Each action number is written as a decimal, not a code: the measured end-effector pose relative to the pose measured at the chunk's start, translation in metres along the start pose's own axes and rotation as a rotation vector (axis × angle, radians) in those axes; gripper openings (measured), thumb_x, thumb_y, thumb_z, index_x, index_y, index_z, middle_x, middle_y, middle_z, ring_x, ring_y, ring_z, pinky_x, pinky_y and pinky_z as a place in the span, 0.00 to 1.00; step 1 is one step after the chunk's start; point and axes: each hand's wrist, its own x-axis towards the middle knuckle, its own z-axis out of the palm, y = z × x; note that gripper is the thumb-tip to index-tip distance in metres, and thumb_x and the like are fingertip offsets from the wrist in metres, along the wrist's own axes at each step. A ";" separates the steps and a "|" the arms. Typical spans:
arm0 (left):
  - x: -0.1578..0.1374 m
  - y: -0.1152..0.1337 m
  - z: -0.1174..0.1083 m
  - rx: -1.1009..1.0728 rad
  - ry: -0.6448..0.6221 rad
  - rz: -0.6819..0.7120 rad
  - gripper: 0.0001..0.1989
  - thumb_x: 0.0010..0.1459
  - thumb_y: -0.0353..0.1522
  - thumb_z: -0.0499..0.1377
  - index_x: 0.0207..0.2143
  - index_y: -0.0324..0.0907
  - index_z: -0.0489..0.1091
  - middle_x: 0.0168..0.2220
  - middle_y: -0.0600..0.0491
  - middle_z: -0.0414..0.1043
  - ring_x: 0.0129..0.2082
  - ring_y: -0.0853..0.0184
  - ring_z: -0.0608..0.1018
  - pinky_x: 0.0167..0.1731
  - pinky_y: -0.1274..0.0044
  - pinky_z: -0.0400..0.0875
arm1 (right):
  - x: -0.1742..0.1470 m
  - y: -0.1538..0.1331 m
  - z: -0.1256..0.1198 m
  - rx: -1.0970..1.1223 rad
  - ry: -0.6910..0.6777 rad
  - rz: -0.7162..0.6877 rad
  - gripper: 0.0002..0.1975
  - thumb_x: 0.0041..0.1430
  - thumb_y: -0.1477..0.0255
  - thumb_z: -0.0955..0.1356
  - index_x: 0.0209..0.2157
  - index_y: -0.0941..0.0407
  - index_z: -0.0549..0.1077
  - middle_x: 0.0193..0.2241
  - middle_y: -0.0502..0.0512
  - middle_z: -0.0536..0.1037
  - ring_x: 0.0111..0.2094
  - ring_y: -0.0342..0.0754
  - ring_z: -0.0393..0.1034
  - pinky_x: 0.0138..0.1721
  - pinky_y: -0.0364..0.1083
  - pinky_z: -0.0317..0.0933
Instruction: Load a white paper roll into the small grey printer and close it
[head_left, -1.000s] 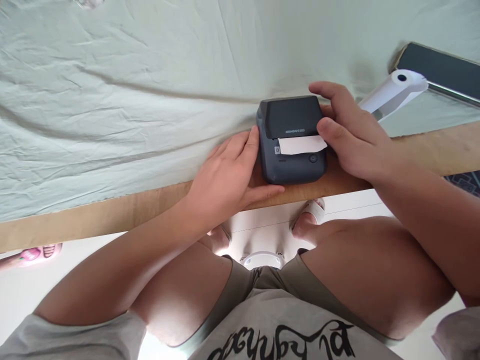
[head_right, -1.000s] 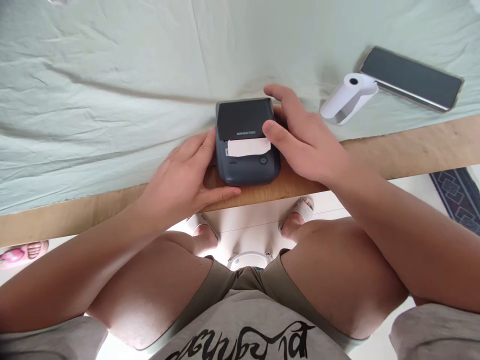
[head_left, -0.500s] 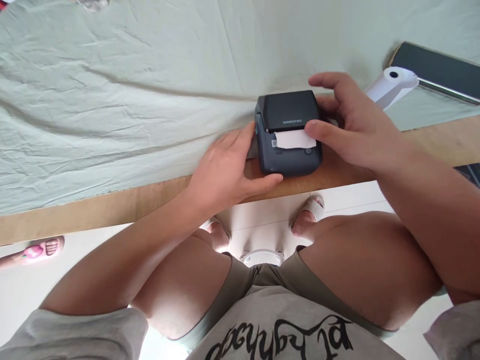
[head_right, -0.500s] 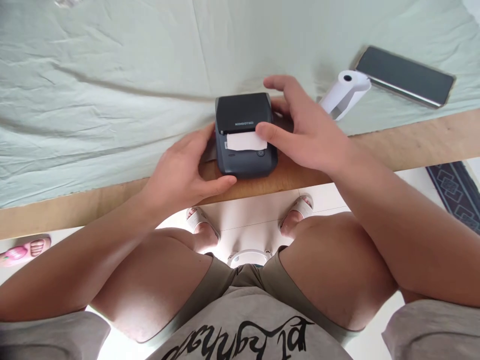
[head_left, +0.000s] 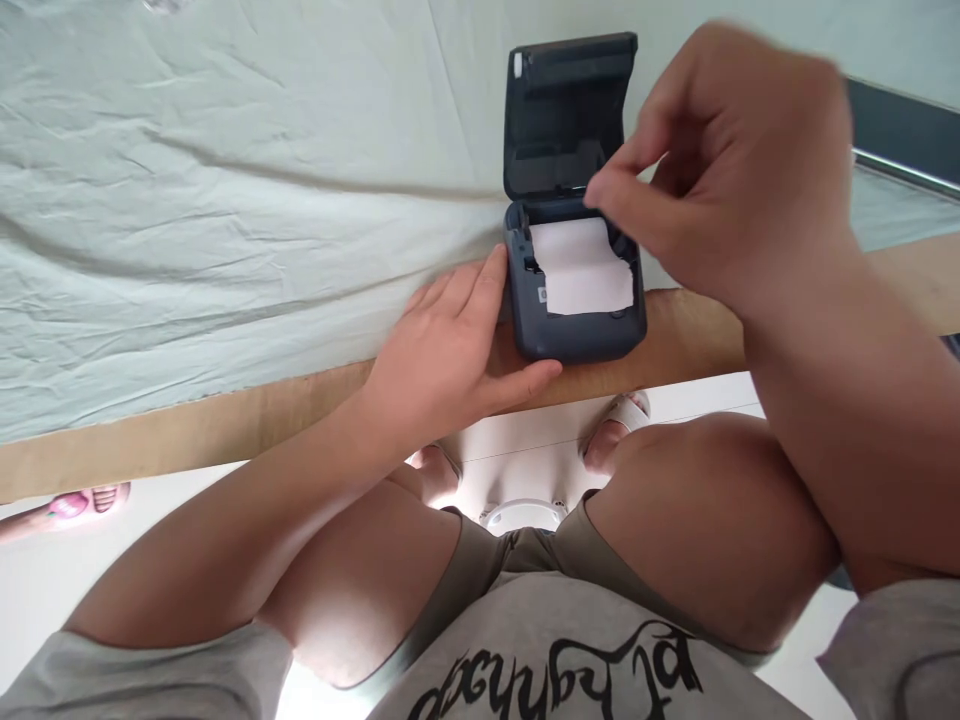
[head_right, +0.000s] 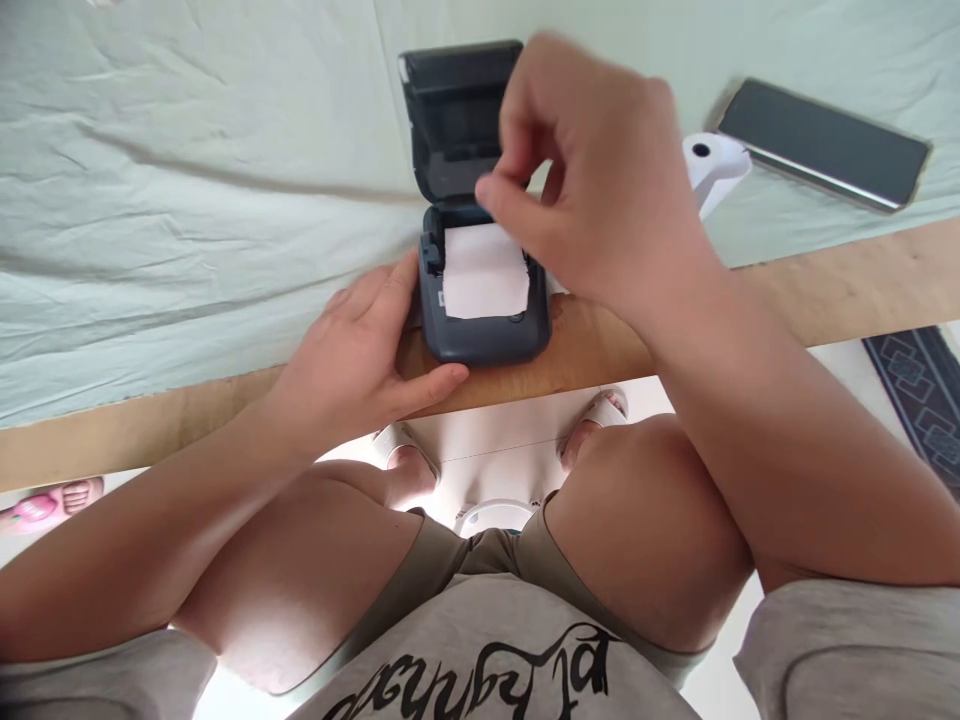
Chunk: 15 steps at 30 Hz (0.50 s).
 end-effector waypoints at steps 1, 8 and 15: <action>0.000 -0.001 0.000 0.001 -0.001 0.008 0.47 0.67 0.52 0.58 0.75 0.29 0.52 0.73 0.31 0.62 0.72 0.40 0.67 0.71 0.51 0.63 | 0.004 0.000 0.000 -0.064 -0.074 -0.011 0.10 0.60 0.66 0.68 0.36 0.60 0.69 0.34 0.50 0.72 0.33 0.33 0.62 0.59 0.49 0.69; 0.000 -0.005 0.002 -0.005 0.012 0.043 0.52 0.66 0.56 0.56 0.75 0.23 0.53 0.74 0.30 0.61 0.72 0.41 0.68 0.72 0.54 0.62 | 0.025 0.002 -0.005 -0.376 -0.367 -0.040 0.11 0.56 0.63 0.73 0.40 0.52 0.78 0.24 0.54 0.67 0.39 0.43 0.64 0.58 0.56 0.70; 0.000 -0.009 0.002 -0.035 0.024 0.059 0.50 0.66 0.57 0.57 0.76 0.29 0.53 0.74 0.33 0.62 0.72 0.41 0.68 0.72 0.54 0.62 | 0.040 0.016 -0.004 -0.435 -0.493 -0.144 0.19 0.56 0.55 0.75 0.45 0.50 0.80 0.38 0.47 0.79 0.33 0.35 0.57 0.45 0.47 0.69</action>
